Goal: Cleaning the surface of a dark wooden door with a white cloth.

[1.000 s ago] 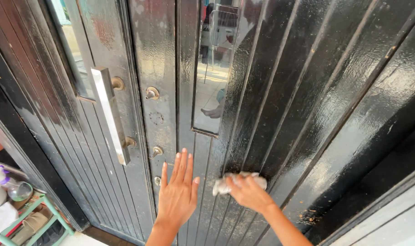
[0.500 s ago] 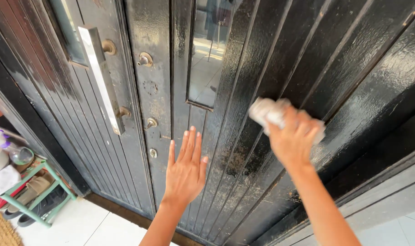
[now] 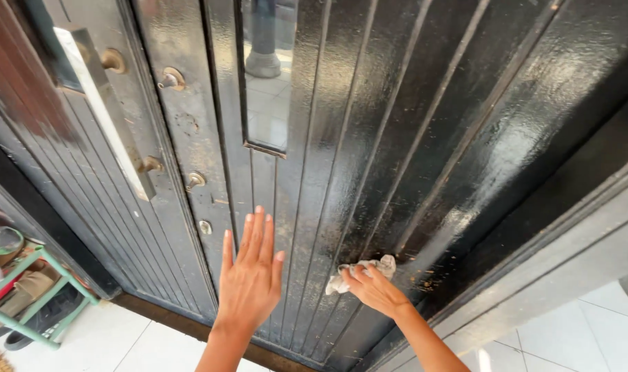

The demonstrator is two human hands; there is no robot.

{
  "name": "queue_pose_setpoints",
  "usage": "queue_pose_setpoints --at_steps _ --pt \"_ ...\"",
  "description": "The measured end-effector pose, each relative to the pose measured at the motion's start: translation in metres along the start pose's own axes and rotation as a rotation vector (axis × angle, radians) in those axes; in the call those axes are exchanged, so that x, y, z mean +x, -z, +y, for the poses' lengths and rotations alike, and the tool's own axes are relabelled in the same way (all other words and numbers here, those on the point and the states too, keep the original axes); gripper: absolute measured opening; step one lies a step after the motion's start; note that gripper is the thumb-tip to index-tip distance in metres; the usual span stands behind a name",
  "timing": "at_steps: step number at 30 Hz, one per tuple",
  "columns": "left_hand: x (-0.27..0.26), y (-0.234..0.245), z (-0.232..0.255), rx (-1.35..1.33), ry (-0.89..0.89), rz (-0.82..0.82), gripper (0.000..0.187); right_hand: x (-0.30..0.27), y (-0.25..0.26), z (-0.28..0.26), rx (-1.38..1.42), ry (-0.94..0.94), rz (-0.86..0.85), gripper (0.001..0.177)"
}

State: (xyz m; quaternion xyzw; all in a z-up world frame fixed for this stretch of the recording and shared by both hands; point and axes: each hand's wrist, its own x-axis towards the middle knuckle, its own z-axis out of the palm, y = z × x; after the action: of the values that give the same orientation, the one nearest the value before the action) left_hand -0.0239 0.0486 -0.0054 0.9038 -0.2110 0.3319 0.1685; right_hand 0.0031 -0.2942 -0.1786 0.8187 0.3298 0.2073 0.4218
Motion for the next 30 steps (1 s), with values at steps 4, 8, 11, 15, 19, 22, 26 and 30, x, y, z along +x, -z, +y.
queue_pose_setpoints --at_steps 4,8,11,15,19,22,26,30 --pt "-0.004 0.004 0.001 -0.018 0.011 0.01 0.06 -0.001 0.086 0.071 -0.086 -0.009 0.049 0.039" --pt "-0.005 0.005 0.004 -0.017 0.019 0.025 0.06 -0.014 0.149 0.139 -0.118 -0.398 0.14 0.036" --pt "-0.003 0.004 0.009 -0.029 0.017 0.03 0.06 -0.039 0.158 0.177 -0.022 -0.779 0.199 0.037" --pt "0.003 0.003 0.017 -0.058 -0.005 0.039 0.061 -0.062 0.165 0.191 -0.177 -0.969 0.142 0.025" --pt "0.004 0.001 0.022 -0.059 -0.016 0.044 0.06 -0.064 0.142 0.14 -0.248 -0.857 -0.02 0.039" --pt "0.001 -0.002 0.023 -0.09 -0.019 0.034 0.06 -0.065 0.118 0.092 -0.216 -0.677 -0.271 0.04" --pt "-0.001 -0.002 0.026 -0.086 -0.032 0.031 0.06 -0.066 0.089 0.048 -0.199 -0.42 -0.426 0.043" --pt "-0.003 0.002 0.027 -0.088 -0.045 0.032 0.059 -0.069 0.09 0.057 -0.044 -0.339 -0.36 0.032"
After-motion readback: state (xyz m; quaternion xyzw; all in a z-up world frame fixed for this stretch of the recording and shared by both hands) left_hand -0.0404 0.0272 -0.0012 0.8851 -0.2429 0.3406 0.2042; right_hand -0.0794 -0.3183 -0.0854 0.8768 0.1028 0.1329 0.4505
